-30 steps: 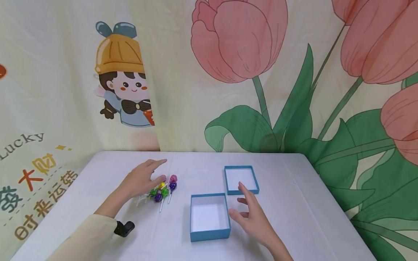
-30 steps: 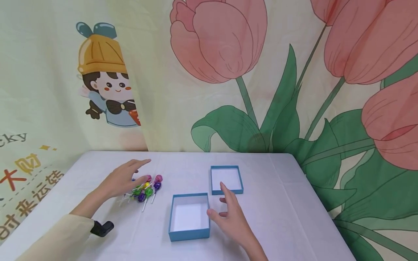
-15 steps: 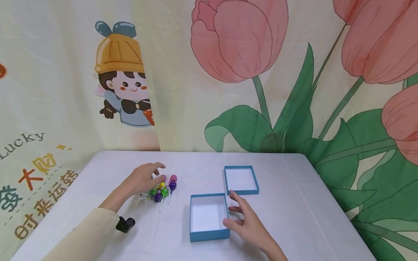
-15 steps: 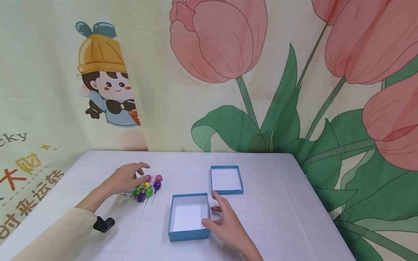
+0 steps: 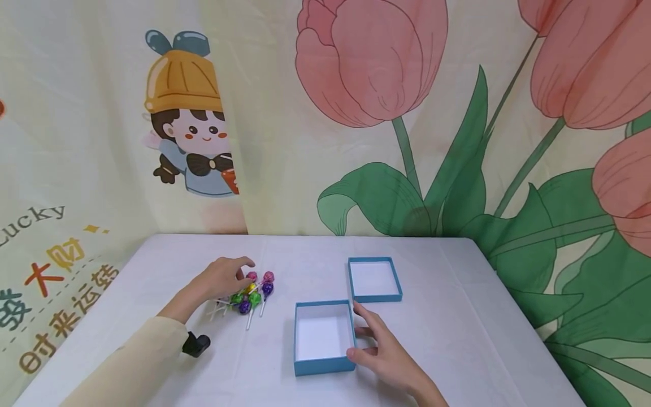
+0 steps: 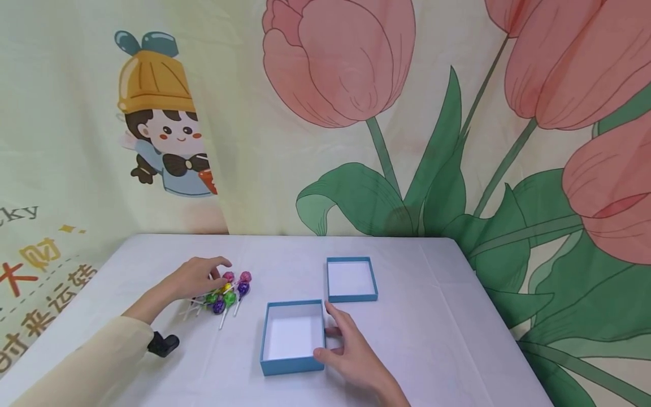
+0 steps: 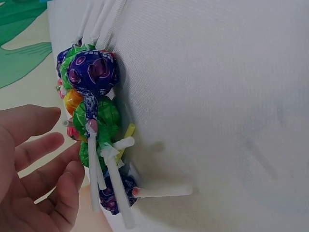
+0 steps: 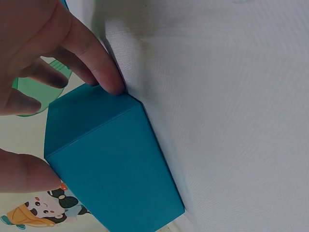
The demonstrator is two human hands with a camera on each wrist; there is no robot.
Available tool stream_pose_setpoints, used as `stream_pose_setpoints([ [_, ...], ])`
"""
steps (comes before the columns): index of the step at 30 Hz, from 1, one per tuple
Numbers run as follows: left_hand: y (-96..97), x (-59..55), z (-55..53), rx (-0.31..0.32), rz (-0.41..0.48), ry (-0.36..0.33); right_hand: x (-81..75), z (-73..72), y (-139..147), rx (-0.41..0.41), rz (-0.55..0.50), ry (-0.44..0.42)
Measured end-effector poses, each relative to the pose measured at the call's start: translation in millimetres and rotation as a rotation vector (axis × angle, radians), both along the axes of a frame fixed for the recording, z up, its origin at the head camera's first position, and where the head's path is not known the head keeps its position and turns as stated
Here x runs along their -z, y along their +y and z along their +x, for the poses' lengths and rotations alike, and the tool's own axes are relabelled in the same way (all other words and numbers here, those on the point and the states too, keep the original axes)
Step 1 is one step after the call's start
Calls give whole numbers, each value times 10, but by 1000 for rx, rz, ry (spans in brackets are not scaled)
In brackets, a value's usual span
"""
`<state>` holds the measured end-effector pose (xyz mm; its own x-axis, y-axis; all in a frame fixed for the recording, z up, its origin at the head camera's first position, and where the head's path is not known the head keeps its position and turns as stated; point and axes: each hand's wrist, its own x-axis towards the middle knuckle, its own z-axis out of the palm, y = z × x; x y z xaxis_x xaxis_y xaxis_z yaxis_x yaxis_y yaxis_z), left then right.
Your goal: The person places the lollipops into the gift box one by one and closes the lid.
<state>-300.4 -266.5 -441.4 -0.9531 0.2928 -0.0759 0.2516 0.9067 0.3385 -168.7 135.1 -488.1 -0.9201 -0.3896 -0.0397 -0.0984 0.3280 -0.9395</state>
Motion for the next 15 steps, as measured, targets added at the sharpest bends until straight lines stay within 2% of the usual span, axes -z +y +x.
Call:
stream_pose_setpoints([
  [5,8,14,-40,19,-11,-2,17,8,24,-16,0,-15],
  [15,12,-26,-52,51,-19,-14,62,-13,13,-51,0,-13],
])
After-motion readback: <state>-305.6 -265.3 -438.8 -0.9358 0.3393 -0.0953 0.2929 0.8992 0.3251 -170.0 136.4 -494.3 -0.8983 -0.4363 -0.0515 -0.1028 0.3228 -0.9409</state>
